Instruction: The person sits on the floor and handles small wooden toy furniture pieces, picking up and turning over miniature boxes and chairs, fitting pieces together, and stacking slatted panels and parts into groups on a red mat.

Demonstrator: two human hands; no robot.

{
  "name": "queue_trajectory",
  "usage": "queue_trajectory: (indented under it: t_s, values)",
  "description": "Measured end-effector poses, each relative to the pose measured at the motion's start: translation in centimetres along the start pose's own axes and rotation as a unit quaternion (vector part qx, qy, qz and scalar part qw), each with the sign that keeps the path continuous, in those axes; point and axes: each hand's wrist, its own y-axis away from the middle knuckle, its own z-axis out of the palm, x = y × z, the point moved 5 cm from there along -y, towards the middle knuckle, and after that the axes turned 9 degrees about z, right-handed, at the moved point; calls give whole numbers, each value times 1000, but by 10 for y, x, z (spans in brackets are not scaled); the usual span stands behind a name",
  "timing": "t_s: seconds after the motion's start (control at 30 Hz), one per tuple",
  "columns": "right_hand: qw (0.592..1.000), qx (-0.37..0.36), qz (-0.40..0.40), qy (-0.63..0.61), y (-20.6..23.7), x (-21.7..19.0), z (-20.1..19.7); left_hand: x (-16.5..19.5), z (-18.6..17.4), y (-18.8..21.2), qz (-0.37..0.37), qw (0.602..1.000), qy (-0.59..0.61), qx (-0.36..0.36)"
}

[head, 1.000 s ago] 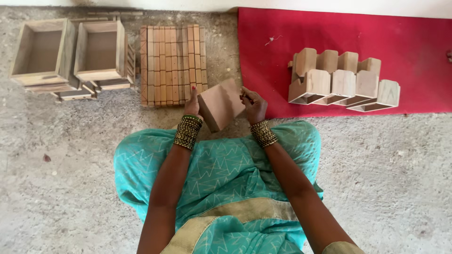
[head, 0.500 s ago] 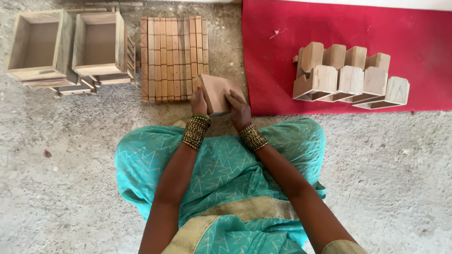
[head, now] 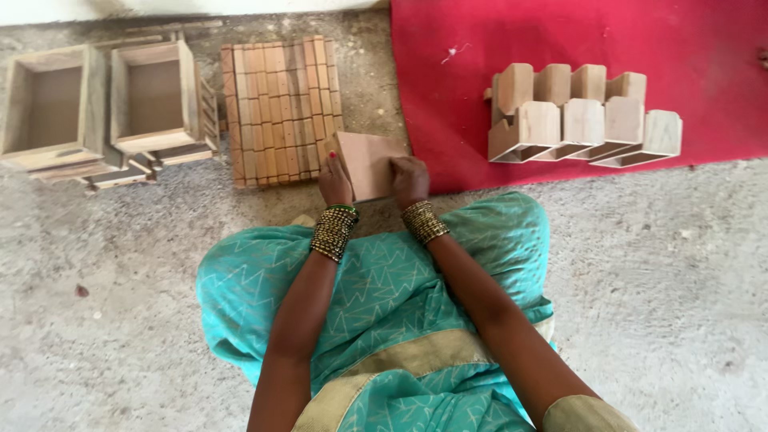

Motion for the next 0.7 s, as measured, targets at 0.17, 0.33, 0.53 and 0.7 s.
queue_trajectory:
  t_s: [0.17,0.33,0.53,0.7]
  values:
    - [998,8,-61,5,11,4,-4,1,4,3,39,998,47,-4]
    - [987,-19,128,-94,-10,39,-12,10,12,17,72,996,23,-37]
    - [987,32,21,-154,-11,-6,-15,15,15,19,114,992,26,-37]
    - [996,-3,-4,-86,38,-15,-9,-5,9,9,11,999,27,-44]
